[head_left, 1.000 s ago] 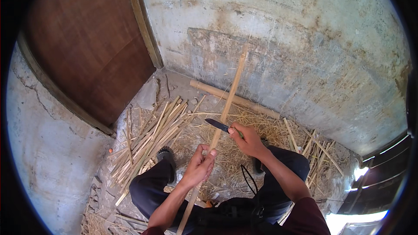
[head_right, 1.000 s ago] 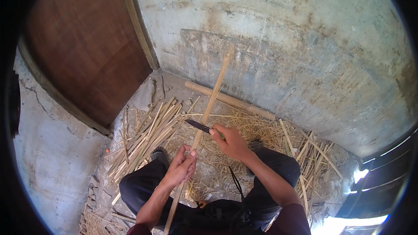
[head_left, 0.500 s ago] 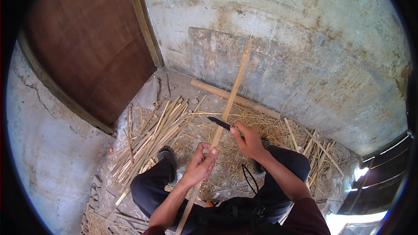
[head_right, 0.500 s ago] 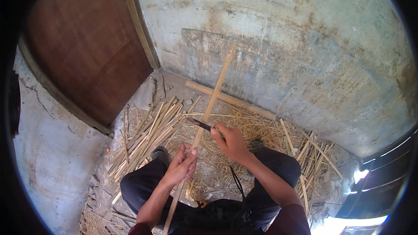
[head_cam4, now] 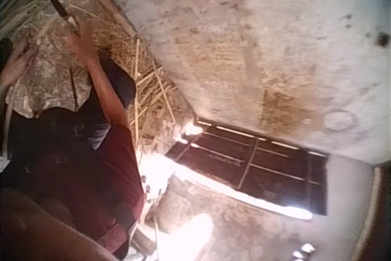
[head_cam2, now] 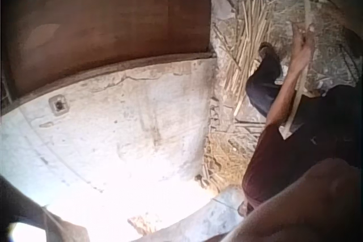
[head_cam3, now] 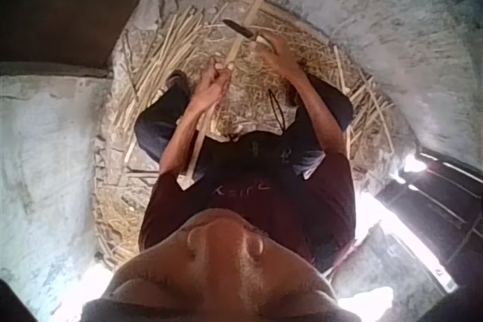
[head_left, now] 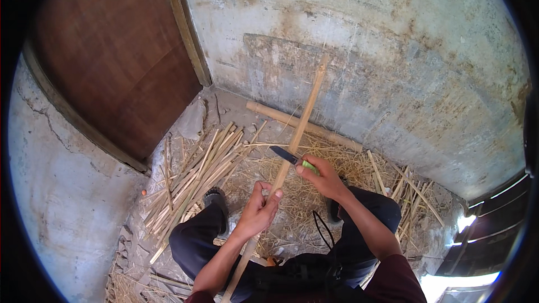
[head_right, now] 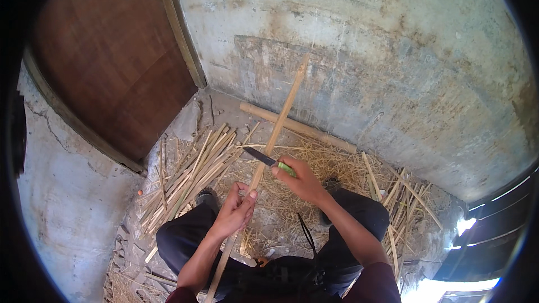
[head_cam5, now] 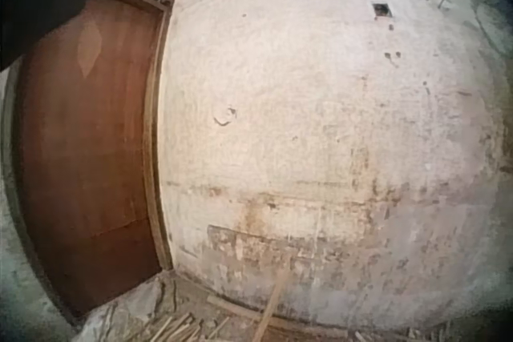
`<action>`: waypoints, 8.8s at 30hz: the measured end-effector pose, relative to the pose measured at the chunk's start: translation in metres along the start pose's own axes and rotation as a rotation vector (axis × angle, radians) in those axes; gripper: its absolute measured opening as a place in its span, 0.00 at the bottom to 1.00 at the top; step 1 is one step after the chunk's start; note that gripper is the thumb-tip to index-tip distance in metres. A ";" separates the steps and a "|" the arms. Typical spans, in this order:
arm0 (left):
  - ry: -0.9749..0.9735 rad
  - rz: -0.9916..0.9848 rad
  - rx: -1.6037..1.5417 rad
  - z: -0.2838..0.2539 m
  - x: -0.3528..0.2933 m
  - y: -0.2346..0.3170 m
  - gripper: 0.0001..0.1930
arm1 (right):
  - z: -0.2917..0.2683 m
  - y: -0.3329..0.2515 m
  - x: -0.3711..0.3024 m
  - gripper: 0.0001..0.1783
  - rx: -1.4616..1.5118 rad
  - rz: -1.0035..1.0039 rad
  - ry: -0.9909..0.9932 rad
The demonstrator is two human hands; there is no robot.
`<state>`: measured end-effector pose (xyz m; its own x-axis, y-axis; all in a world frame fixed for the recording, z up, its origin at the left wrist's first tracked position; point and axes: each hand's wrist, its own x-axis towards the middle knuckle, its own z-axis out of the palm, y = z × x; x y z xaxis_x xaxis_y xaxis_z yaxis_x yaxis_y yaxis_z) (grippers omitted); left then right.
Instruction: The person strips thin layers from a bamboo pole using a small knife while sitting down.
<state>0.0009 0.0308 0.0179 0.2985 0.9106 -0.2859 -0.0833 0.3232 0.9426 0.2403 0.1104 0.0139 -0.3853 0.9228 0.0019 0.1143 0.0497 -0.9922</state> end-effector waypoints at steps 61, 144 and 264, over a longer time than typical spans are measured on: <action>0.058 0.255 0.609 0.010 -0.010 -0.001 0.17 | -0.029 0.023 0.034 0.07 -0.821 -0.419 0.501; 0.193 0.315 0.913 0.023 -0.015 -0.029 0.17 | -0.091 0.057 0.066 0.14 -0.999 -0.155 0.747; -0.007 0.282 0.720 0.002 -0.009 -0.053 0.25 | -0.141 0.067 0.081 0.10 -0.191 0.176 0.401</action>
<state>0.0047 0.0050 -0.0297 0.3640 0.9312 -0.0199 0.4811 -0.1696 0.8601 0.3455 0.2421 -0.0348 0.0345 0.9963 -0.0784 0.3269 -0.0854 -0.9412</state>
